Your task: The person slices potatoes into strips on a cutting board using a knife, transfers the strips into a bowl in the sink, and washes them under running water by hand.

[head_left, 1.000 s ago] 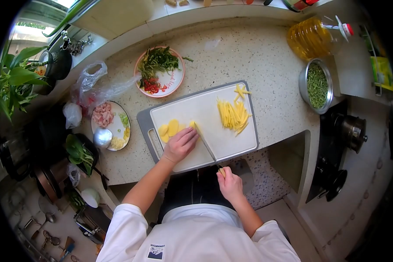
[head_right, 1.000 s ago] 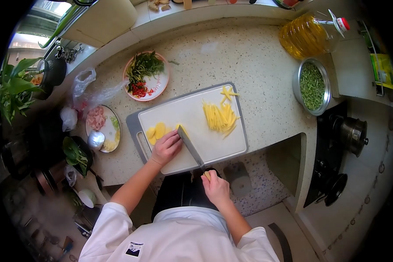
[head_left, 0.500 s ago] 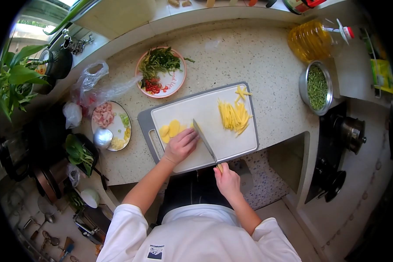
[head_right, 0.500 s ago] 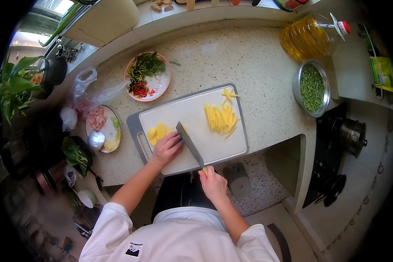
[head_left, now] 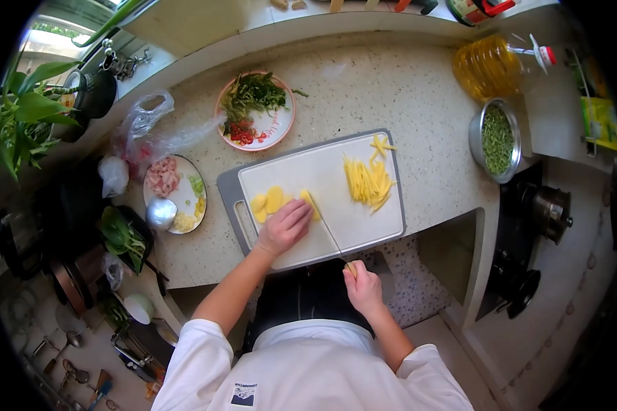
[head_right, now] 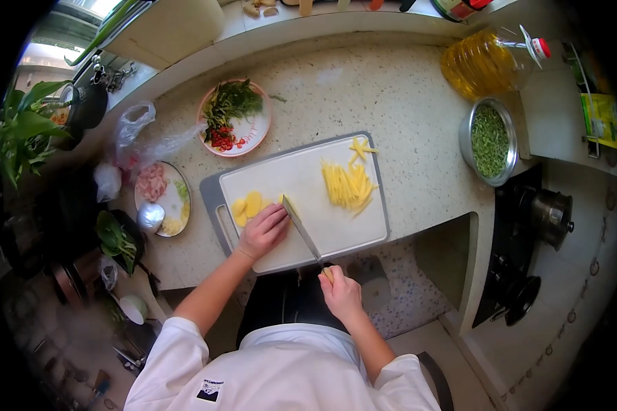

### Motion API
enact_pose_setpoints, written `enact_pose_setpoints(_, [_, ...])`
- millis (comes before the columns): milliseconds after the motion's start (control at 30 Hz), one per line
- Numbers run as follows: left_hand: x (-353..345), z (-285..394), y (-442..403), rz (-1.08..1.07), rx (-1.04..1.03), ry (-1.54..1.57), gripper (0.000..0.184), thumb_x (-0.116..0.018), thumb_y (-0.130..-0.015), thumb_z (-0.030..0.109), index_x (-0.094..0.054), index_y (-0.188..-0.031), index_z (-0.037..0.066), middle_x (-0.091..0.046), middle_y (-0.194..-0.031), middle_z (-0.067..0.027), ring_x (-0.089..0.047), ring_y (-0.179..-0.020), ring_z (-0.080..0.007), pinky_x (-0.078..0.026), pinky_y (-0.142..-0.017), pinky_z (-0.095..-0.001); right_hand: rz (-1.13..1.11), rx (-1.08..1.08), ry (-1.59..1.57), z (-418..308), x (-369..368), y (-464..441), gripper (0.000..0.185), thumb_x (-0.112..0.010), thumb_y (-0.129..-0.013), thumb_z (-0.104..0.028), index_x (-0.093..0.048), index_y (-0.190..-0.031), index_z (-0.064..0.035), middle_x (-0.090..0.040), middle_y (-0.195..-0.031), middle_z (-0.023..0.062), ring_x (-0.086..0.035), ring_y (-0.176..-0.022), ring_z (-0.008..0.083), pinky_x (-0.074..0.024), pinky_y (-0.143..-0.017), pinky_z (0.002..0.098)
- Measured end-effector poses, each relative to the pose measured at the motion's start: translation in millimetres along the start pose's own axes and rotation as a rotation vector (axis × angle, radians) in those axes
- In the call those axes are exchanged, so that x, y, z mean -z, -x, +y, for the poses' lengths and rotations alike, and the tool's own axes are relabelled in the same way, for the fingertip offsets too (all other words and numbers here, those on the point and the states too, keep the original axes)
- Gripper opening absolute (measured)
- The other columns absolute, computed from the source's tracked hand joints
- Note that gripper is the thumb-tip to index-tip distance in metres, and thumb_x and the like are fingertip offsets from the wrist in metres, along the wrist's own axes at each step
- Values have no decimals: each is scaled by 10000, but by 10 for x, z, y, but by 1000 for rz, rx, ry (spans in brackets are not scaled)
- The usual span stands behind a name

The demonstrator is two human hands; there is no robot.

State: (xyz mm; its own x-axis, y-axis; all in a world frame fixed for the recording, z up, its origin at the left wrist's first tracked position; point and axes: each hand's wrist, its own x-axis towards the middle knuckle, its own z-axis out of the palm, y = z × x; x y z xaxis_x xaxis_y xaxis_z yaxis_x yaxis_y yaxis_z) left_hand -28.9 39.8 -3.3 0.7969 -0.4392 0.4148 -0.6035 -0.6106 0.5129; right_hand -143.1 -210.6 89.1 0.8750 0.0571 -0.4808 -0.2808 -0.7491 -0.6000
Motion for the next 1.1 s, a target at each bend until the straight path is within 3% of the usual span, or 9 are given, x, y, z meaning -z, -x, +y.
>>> enact_pose_setpoints(500, [-4, -12, 32, -15, 29, 33, 398, -777, -697, 35, -760, -1093, 9, -709, -1159, -86, -662, -1174, -262, -582, -1018, -397, -28, -52, 199, -169, -68, -68, 309, -636, -1014, -372, -591, -1063, -71, -712, -773, 196, -704, -719, 430, -550, -614, 538])
enact_pose_setpoints(800, [-10, 0, 11, -1, 18, 10, 395, -771, -710, 25, -752, -1104, 3, -710, -1159, -96, -677, -1144, -273, -589, -1012, -408, 38, -65, -147, 19, -199, -185, 272, -601, -1038, -318, -599, -1118, -58, -697, -801, 236, -684, -770, 478, -539, -653, 540])
enact_pose_setpoints(1100, [6, -10, 27, 9, 5, 37, 411, -766, -702, 17, -742, -1111, -16, -702, -1164, -111, -676, -1146, -288, -588, -1018, -422, -16, -34, 16, -33, 4, -18, 285, -608, -1033, -351, -607, -1089, -72, -712, -813, 208, -703, -765, 445, -552, -653, 515])
